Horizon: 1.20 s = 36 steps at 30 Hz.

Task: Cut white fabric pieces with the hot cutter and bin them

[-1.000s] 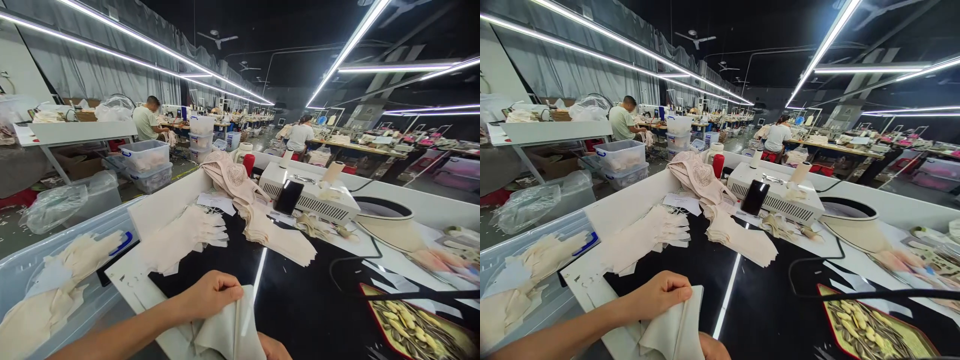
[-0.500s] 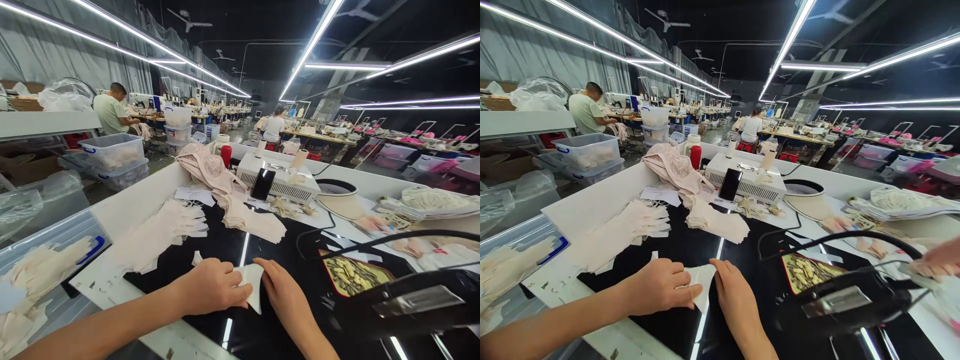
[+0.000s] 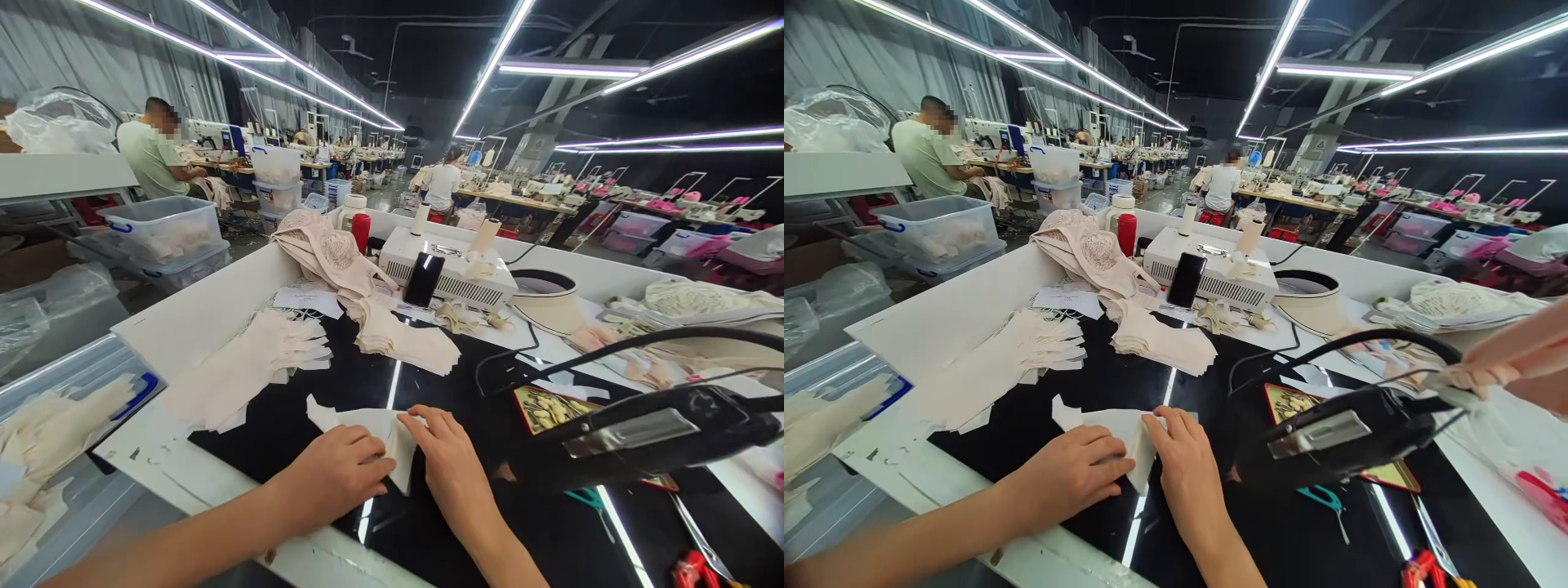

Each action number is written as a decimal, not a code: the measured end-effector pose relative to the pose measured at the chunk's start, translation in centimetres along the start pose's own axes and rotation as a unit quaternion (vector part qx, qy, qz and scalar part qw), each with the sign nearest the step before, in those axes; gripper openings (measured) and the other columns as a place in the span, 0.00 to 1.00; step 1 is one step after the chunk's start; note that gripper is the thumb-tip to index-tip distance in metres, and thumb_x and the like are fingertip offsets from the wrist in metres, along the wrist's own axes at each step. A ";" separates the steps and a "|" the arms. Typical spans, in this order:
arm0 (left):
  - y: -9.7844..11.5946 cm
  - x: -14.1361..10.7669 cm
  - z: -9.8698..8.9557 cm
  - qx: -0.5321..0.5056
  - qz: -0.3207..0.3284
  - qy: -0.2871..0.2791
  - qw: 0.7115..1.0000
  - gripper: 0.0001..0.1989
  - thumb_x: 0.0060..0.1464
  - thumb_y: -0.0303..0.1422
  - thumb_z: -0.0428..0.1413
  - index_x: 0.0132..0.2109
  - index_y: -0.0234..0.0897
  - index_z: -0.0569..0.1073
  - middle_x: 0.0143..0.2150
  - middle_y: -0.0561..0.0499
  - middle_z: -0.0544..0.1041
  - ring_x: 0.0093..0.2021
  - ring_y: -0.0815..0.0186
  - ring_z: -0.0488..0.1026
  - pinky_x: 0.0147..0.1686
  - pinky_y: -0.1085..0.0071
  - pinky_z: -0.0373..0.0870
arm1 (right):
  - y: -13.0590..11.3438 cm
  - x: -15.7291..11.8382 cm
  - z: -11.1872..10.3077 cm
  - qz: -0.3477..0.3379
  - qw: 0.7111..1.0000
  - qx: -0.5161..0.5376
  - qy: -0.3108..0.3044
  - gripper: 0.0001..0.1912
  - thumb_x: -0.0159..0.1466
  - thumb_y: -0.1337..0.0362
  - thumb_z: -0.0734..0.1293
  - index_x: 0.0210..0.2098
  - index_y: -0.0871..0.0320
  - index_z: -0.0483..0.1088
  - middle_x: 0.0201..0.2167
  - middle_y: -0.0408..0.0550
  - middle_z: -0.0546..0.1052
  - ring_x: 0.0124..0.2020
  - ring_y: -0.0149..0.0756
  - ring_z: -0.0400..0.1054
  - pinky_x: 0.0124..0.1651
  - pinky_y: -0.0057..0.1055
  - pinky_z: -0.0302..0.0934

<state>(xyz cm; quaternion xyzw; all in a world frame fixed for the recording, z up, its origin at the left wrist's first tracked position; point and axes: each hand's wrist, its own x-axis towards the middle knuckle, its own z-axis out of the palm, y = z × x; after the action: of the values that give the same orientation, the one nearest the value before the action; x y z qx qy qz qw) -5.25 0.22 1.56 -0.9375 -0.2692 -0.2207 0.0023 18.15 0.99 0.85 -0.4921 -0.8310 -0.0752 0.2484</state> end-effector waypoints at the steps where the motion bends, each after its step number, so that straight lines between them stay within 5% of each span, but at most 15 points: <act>1: 0.3 0.0 0.0 -0.013 -0.004 -0.001 1.000 0.17 0.62 0.32 0.67 0.55 0.39 0.73 0.50 0.48 0.80 0.46 0.59 0.78 0.46 0.63 0.75 | -0.2 -0.1 -0.2 -0.003 1.000 0.003 -0.004 0.31 0.60 0.85 0.57 0.53 0.53 0.75 0.49 0.50 0.81 0.49 0.43 0.77 0.50 0.40 0.74; 11: -0.3 -1.1 -2.1 -0.021 -0.040 0.008 0.999 0.06 0.72 0.26 0.53 0.50 0.35 0.75 0.49 0.47 0.81 0.49 0.59 0.79 0.51 0.61 0.77 | -2.2 -3.8 -1.5 -0.028 0.998 0.056 0.000 0.29 0.62 0.85 0.56 0.52 0.54 0.73 0.46 0.49 0.82 0.46 0.40 0.78 0.49 0.37 0.75; 16: -1.2 -2.4 -3.3 -0.006 -0.053 -0.013 0.998 0.10 0.74 0.26 0.49 0.46 0.34 0.74 0.44 0.49 0.80 0.46 0.61 0.78 0.48 0.63 0.76 | -2.6 -5.3 -0.5 -0.021 0.998 0.063 -0.004 0.31 0.61 0.86 0.56 0.53 0.52 0.74 0.47 0.48 0.83 0.48 0.40 0.78 0.50 0.36 0.74; 23: -2.4 -3.4 -4.5 0.036 -0.080 -0.049 0.995 0.14 0.76 0.29 0.47 0.42 0.34 0.74 0.39 0.49 0.77 0.41 0.61 0.75 0.44 0.63 0.73 | -3.0 -4.7 -1.9 -0.066 0.994 0.091 0.001 0.29 0.60 0.85 0.56 0.50 0.53 0.75 0.43 0.47 0.84 0.44 0.38 0.79 0.46 0.32 0.74; 36: -0.1 0.6 -0.6 -0.044 -0.028 0.002 0.999 0.10 0.71 0.24 0.53 0.55 0.36 0.74 0.56 0.46 0.80 0.57 0.57 0.77 0.56 0.59 0.77 | -3.4 -5.0 -2.2 -0.078 0.992 0.093 0.044 0.25 0.65 0.83 0.57 0.49 0.57 0.77 0.43 0.47 0.85 0.42 0.37 0.79 0.44 0.32 0.75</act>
<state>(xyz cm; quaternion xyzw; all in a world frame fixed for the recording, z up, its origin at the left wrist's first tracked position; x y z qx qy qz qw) -5.11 0.50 2.33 -0.9285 -0.2851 -0.2338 -0.0444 17.92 -5.43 0.70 -0.3962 -0.8587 -0.0379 0.3226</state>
